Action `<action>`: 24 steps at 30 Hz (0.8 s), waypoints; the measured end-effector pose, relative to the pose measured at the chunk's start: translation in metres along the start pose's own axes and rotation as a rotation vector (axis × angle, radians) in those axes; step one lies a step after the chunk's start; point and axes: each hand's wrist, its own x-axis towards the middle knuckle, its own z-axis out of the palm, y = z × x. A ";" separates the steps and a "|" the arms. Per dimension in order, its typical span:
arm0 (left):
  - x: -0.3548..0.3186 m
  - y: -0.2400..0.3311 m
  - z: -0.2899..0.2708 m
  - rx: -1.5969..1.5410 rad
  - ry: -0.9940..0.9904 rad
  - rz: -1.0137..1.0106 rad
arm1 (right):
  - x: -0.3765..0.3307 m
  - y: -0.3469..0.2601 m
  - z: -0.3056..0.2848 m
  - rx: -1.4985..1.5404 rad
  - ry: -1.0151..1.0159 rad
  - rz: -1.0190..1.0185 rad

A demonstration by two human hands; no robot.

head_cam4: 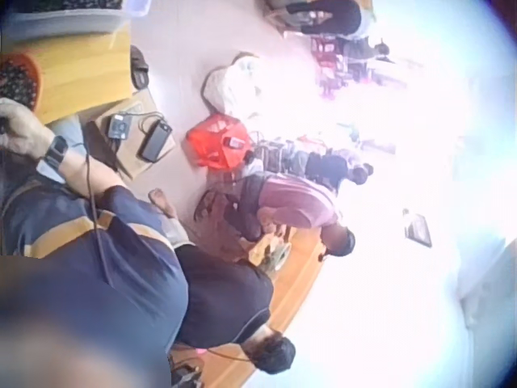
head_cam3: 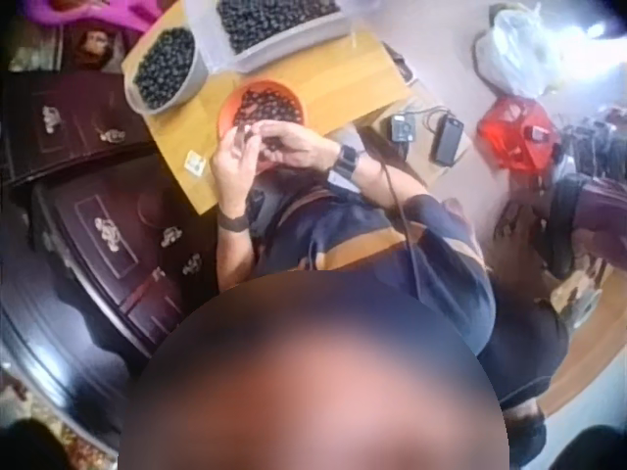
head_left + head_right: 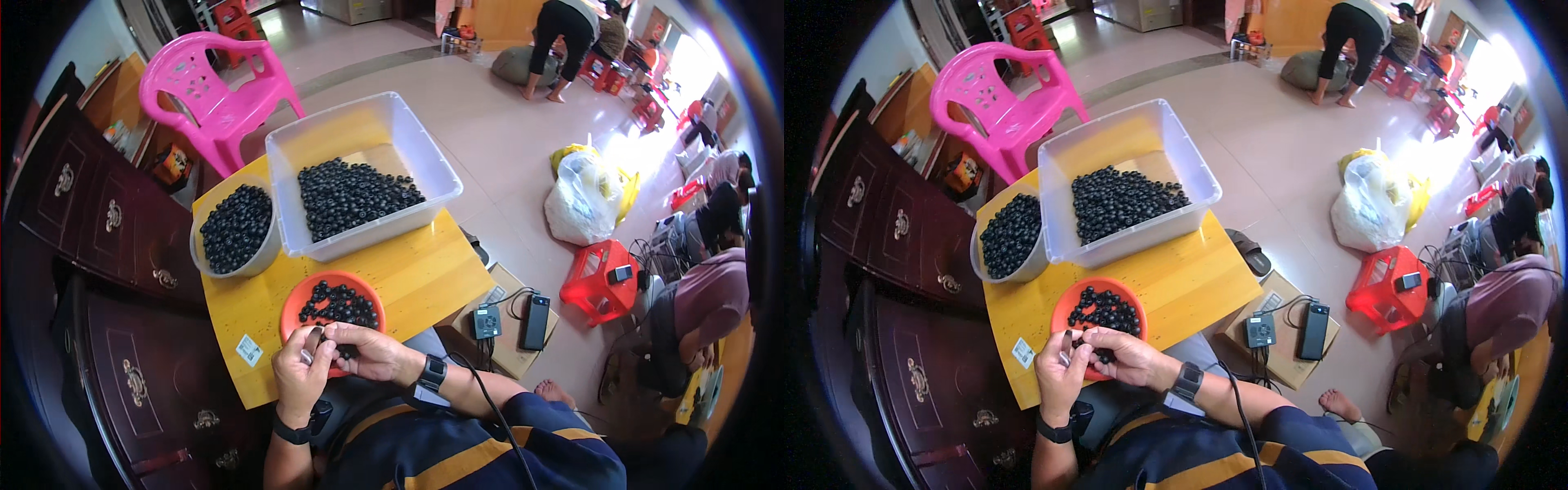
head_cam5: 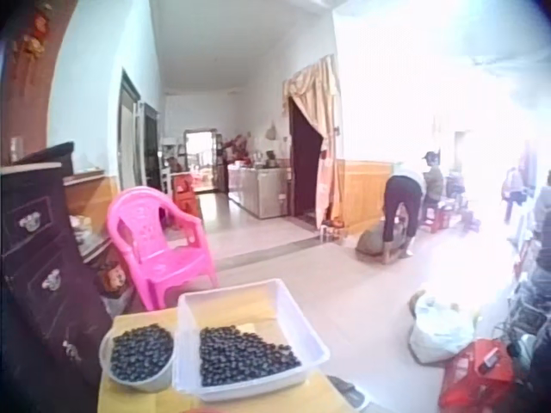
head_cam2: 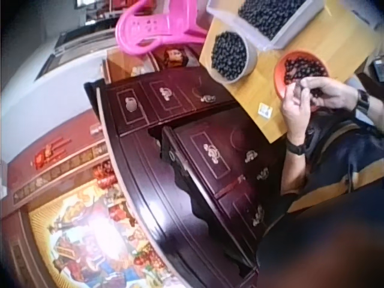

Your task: The recorder is using a small blade to process or pit black olives at a table.

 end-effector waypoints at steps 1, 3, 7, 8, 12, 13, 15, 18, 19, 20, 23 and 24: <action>0.000 -0.001 0.002 0.015 -0.010 0.022 | -0.002 -0.002 -0.002 0.005 0.002 -0.004; 0.000 -0.005 0.005 -0.006 -0.018 0.008 | -0.008 -0.009 0.004 -0.002 0.003 -0.004; 0.001 -0.002 0.010 -0.012 -0.009 -0.005 | -0.008 -0.012 -0.003 -0.007 -0.043 -0.017; 0.000 -0.003 0.012 -0.011 -0.010 -0.005 | -0.007 -0.012 -0.007 -0.006 -0.043 -0.018; 0.001 -0.001 0.013 -0.091 -0.002 -0.057 | -0.008 -0.014 -0.009 -0.005 -0.099 -0.024; 0.002 0.001 0.013 -0.102 -0.016 -0.063 | -0.010 -0.015 -0.009 -0.015 -0.093 -0.030; 0.001 0.003 0.013 -0.108 -0.006 -0.065 | -0.008 -0.013 -0.010 -0.033 -0.088 -0.043; -0.003 0.003 0.016 -0.077 0.050 -0.069 | -0.007 -0.009 -0.010 -0.053 -0.096 -0.063; -0.005 0.003 0.016 -0.042 0.096 -0.071 | -0.007 -0.008 -0.009 -0.055 -0.108 -0.069; -0.007 0.004 0.018 -0.041 0.099 -0.074 | -0.009 -0.008 -0.007 -0.055 -0.107 -0.065; -0.013 0.008 0.018 -0.019 0.153 -0.079 | -0.013 -0.007 -0.003 -0.073 -0.075 -0.027; -0.015 0.008 0.017 -0.057 0.130 -0.077 | -0.012 -0.005 -0.004 -0.086 -0.088 -0.036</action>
